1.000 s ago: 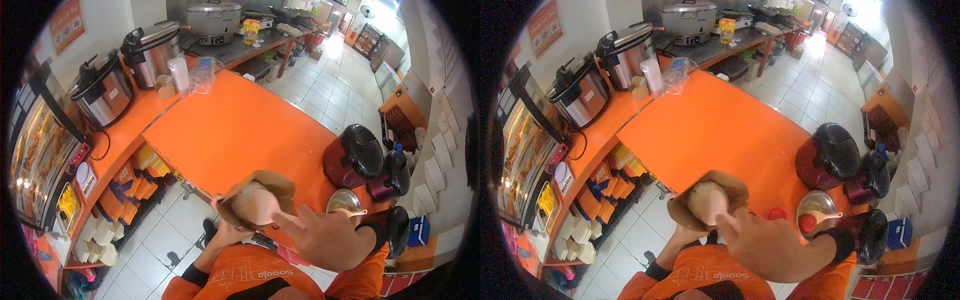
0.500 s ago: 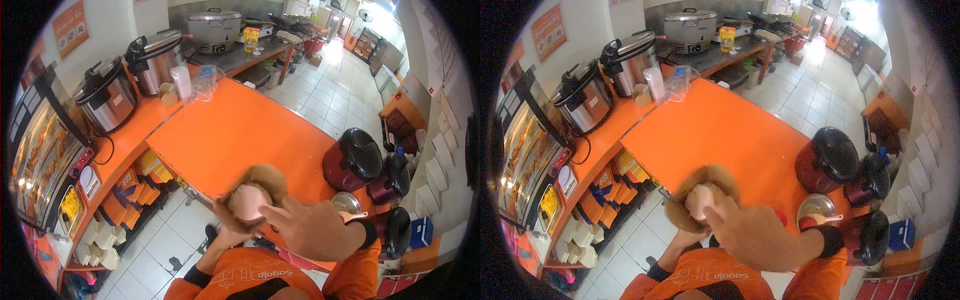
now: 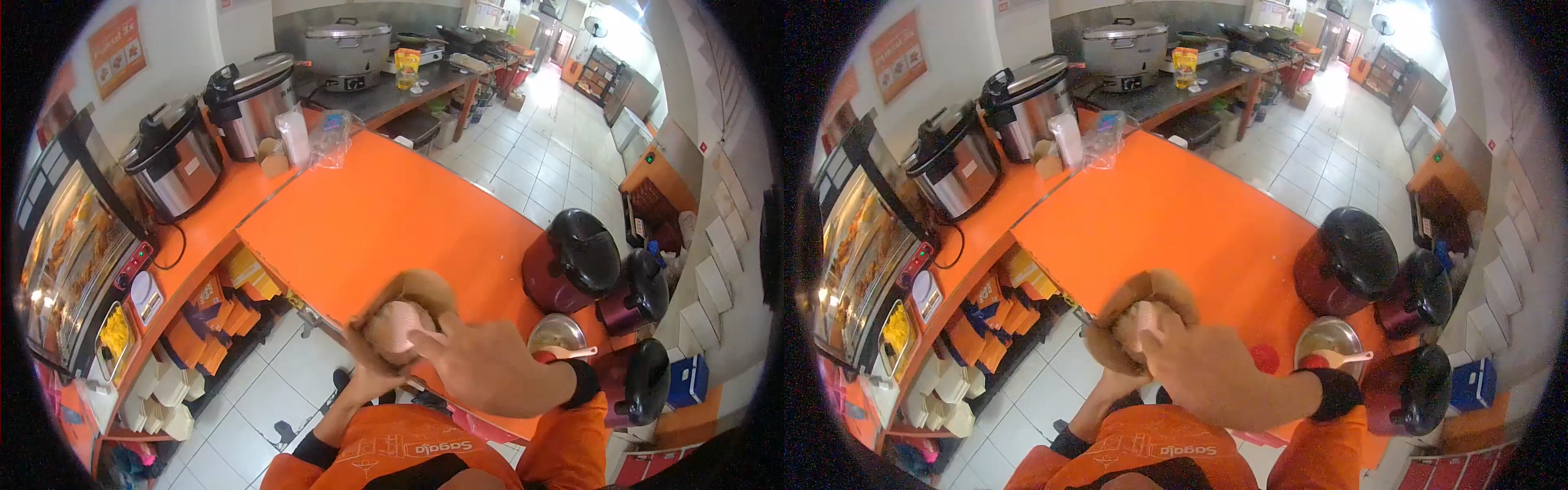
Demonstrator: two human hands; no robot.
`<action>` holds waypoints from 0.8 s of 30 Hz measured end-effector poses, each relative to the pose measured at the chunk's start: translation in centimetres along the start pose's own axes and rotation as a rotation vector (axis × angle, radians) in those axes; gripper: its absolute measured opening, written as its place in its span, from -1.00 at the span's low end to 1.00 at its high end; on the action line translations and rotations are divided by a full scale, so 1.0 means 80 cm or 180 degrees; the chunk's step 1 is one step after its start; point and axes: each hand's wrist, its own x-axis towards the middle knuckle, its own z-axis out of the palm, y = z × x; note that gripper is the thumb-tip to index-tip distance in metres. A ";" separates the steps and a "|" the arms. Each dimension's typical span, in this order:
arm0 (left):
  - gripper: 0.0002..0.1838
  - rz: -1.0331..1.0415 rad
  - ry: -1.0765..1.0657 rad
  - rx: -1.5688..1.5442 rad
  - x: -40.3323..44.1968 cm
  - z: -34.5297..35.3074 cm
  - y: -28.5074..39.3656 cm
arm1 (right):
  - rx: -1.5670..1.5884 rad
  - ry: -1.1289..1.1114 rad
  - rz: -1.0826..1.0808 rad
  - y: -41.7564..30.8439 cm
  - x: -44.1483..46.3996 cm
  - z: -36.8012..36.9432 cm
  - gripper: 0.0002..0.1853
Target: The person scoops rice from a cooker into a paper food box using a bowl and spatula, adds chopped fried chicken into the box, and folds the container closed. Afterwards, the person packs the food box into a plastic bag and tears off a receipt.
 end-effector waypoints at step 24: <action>0.03 -0.1118 0.0389 -0.0341 -0.186 -0.065 0.027 | 0.0121 0.1053 0.2918 0.298 -0.156 0.423 -0.65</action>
